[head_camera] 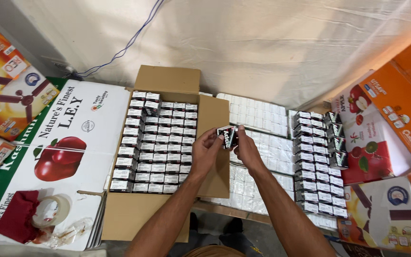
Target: The person repeatedly picks small white boxes from a stack and places them into a larger cardboard box. The person arranges the small boxes in neat rows inside the larger box.
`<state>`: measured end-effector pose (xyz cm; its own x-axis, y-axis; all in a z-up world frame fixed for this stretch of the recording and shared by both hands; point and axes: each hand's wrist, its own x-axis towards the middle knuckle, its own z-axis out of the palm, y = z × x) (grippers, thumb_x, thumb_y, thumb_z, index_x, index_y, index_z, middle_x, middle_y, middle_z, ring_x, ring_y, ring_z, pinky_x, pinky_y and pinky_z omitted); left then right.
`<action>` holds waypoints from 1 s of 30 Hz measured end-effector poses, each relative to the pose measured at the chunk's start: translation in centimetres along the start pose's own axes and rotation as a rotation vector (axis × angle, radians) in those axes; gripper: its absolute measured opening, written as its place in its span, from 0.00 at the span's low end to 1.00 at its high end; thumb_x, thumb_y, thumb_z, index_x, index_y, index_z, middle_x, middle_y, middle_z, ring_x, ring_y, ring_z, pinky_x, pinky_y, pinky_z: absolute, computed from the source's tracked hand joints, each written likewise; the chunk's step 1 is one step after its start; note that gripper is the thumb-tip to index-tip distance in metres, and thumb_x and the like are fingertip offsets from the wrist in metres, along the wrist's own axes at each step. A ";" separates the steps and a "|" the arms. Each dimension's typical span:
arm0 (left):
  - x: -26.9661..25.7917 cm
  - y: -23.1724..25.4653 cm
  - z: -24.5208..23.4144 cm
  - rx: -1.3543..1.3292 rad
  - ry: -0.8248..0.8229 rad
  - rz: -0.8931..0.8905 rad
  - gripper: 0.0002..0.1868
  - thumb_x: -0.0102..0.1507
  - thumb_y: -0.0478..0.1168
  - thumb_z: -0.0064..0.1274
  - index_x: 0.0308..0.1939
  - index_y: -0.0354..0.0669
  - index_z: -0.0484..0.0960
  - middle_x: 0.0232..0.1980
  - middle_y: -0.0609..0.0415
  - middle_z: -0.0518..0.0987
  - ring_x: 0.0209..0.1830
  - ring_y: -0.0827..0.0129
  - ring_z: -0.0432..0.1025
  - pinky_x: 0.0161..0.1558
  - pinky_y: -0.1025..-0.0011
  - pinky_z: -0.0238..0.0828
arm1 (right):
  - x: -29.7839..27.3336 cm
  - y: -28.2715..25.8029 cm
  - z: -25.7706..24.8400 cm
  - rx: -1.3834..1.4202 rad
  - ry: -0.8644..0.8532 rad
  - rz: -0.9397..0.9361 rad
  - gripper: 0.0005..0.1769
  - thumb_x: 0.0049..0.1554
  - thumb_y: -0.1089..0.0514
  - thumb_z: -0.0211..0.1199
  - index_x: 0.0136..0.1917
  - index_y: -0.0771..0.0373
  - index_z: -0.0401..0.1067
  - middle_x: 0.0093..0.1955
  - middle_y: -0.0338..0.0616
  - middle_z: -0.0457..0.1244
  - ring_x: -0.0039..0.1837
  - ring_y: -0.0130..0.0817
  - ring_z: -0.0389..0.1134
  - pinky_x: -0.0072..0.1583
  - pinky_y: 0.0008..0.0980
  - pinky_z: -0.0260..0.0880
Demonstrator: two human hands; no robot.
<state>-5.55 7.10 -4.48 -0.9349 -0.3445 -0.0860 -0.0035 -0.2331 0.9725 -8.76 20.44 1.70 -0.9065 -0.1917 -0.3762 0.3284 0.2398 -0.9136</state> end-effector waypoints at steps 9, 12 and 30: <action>-1.7 -8.3 10.6 0.033 -0.223 -0.211 0.19 0.66 0.38 0.52 0.61 0.43 0.82 0.37 0.53 0.83 0.36 0.74 0.74 0.39 0.71 0.80 | -5.9 6.2 -9.8 0.454 0.263 0.077 0.26 0.64 0.55 0.60 0.69 0.74 0.67 0.57 0.54 0.61 0.57 0.44 0.69 0.61 0.50 0.73; -4.2 -7.8 15.0 0.111 -0.386 -0.300 0.24 0.69 0.45 0.52 0.69 0.43 0.76 0.58 0.42 0.81 0.57 0.61 0.76 0.54 0.65 0.77 | -6.9 8.7 -13.3 0.605 0.405 0.138 0.28 0.64 0.55 0.61 0.71 0.75 0.63 0.55 0.49 0.58 0.55 0.41 0.68 0.63 0.51 0.72; -9.2 -13.1 31.8 -0.048 -0.588 -0.640 0.38 0.71 0.59 0.46 0.74 0.31 0.63 0.69 0.24 0.67 0.71 0.39 0.63 0.69 0.46 0.60 | -7.2 19.3 -24.8 1.169 1.088 0.176 0.21 0.58 0.56 0.67 0.61 0.54 0.62 0.53 0.37 0.59 0.54 0.31 0.69 0.63 0.41 0.76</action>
<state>-8.17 42.27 -9.55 -0.7904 0.3879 -0.4742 -0.5882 -0.2641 0.7644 -2.49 50.01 -9.40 -0.4189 0.6161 -0.6670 -0.0059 -0.7364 -0.6765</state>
